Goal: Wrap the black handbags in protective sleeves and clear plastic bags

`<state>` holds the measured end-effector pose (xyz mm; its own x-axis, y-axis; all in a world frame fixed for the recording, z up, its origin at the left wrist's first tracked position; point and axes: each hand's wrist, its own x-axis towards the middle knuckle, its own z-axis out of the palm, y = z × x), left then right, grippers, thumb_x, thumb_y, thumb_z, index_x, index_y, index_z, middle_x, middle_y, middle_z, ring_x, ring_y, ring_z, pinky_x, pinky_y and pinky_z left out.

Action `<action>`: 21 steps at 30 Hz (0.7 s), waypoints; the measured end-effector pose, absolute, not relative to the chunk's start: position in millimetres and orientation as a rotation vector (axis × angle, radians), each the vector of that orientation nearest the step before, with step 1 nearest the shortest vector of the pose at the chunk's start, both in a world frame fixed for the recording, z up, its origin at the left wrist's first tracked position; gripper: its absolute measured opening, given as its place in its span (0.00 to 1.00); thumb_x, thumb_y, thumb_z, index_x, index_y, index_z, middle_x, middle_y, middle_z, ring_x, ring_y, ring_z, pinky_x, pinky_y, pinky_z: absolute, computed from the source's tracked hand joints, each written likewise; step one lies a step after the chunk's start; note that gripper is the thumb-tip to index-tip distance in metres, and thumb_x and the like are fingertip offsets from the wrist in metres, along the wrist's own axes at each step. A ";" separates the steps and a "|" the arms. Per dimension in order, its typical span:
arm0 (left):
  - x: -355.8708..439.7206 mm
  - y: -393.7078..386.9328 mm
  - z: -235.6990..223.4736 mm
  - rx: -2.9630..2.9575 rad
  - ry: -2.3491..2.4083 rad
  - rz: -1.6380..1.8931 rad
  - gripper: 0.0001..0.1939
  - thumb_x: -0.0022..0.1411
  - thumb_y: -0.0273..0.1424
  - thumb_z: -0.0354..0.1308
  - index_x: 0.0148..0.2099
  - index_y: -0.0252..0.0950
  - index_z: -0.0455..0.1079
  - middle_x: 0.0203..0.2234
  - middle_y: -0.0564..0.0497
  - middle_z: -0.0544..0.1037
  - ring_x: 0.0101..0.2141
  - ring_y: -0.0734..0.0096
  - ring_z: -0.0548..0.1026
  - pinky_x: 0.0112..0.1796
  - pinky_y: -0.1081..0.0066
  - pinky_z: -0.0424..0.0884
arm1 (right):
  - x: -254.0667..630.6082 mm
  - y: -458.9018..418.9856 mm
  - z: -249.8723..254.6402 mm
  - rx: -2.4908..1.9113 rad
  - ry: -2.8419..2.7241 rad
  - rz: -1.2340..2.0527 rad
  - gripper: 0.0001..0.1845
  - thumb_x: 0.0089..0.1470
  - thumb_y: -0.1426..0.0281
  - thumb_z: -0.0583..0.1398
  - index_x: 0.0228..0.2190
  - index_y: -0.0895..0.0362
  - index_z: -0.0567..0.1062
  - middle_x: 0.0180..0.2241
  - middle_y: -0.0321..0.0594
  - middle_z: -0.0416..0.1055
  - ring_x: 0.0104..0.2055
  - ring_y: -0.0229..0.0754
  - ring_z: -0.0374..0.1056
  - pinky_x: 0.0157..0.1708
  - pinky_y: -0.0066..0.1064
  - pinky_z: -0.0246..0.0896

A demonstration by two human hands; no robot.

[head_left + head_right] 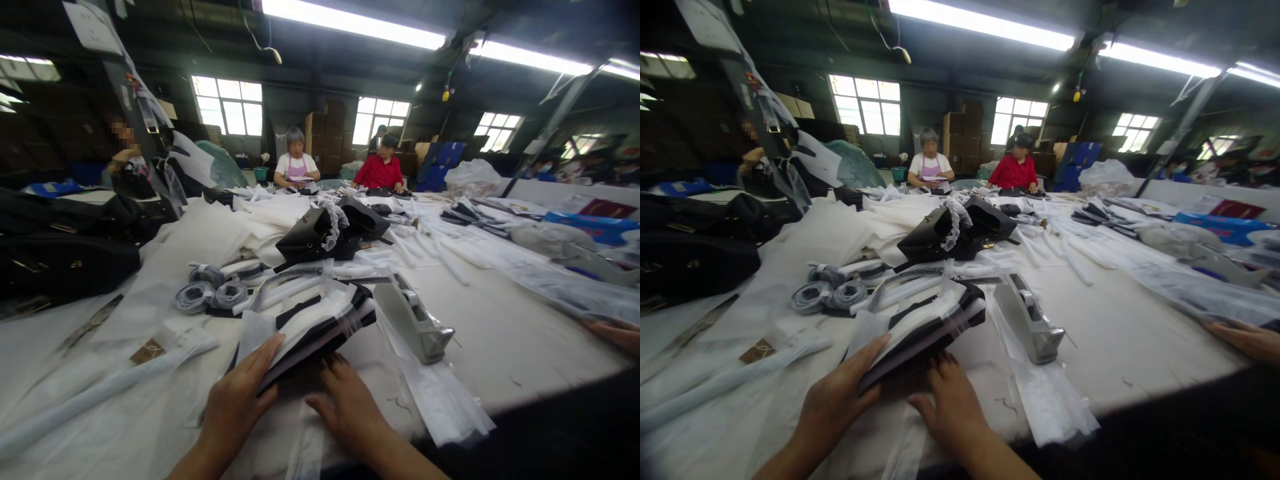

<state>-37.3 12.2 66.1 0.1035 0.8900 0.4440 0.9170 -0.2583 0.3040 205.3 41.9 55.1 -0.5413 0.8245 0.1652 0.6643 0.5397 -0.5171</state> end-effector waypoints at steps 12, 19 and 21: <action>-23.4 6.9 79.4 -2.288 -1.700 -0.856 0.45 0.46 0.16 0.51 0.67 0.41 0.59 0.60 0.52 0.72 0.55 0.67 0.75 0.54 0.71 0.73 | 184.0 74.7 48.2 -0.754 -2.780 0.756 0.31 0.63 0.55 0.56 0.63 0.52 0.65 0.65 0.49 0.62 0.64 0.60 0.61 0.64 0.54 0.52; -9.3 4.4 63.3 -2.266 -1.551 -0.759 0.45 0.42 0.16 0.48 0.66 0.39 0.62 0.60 0.50 0.72 0.56 0.64 0.75 0.55 0.67 0.73 | 184.2 68.7 12.3 -0.691 -2.741 0.695 0.26 0.61 0.55 0.59 0.58 0.47 0.71 0.59 0.45 0.70 0.56 0.60 0.70 0.56 0.52 0.65; -5.3 4.4 64.4 -2.254 -1.479 -0.733 0.42 0.45 0.16 0.47 0.65 0.37 0.64 0.59 0.49 0.73 0.54 0.63 0.77 0.53 0.66 0.75 | 175.7 71.8 16.0 -0.629 -2.649 0.668 0.20 0.64 0.60 0.56 0.55 0.45 0.74 0.55 0.42 0.75 0.51 0.57 0.74 0.51 0.50 0.70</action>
